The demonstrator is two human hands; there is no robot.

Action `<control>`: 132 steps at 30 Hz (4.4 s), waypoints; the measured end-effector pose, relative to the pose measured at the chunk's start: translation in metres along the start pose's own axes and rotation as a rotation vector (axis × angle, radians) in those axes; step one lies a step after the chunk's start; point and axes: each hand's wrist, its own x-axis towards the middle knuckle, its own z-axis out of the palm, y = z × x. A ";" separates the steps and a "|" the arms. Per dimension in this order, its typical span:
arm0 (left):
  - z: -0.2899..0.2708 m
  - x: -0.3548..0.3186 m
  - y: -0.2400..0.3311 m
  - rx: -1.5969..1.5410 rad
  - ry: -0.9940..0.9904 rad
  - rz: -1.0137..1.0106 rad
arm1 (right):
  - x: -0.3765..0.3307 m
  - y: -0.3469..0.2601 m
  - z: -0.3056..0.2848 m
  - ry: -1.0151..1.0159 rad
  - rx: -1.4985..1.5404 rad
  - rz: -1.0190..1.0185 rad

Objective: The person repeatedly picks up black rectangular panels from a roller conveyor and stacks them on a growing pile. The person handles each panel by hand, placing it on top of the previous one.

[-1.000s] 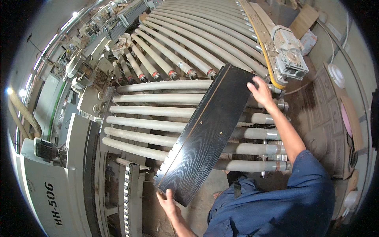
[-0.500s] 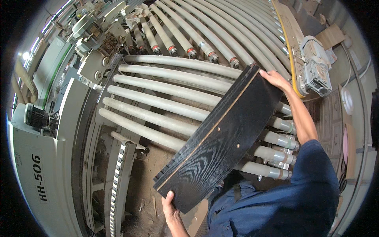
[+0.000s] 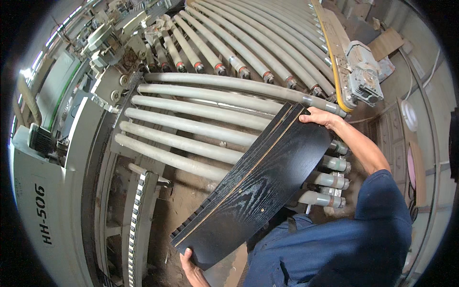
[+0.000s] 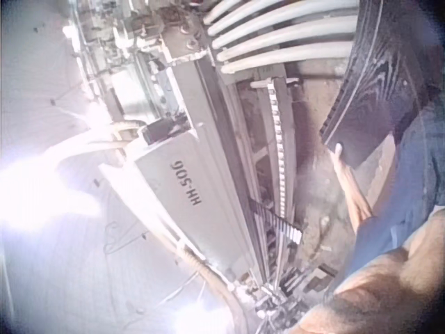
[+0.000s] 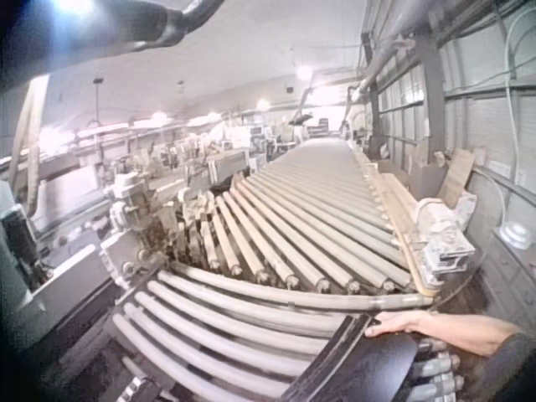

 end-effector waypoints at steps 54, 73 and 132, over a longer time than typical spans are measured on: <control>0.025 -0.101 0.113 0.257 0.173 0.806 | 0.107 -0.097 0.130 0.739 0.260 -0.702; 0.002 -0.567 -0.043 1.035 2.357 0.860 | -0.172 -0.527 0.704 -1.106 0.671 -0.768; -0.106 -0.615 -0.189 -1.988 2.952 0.120 | -1.107 0.004 1.369 -3.027 -1.347 -1.314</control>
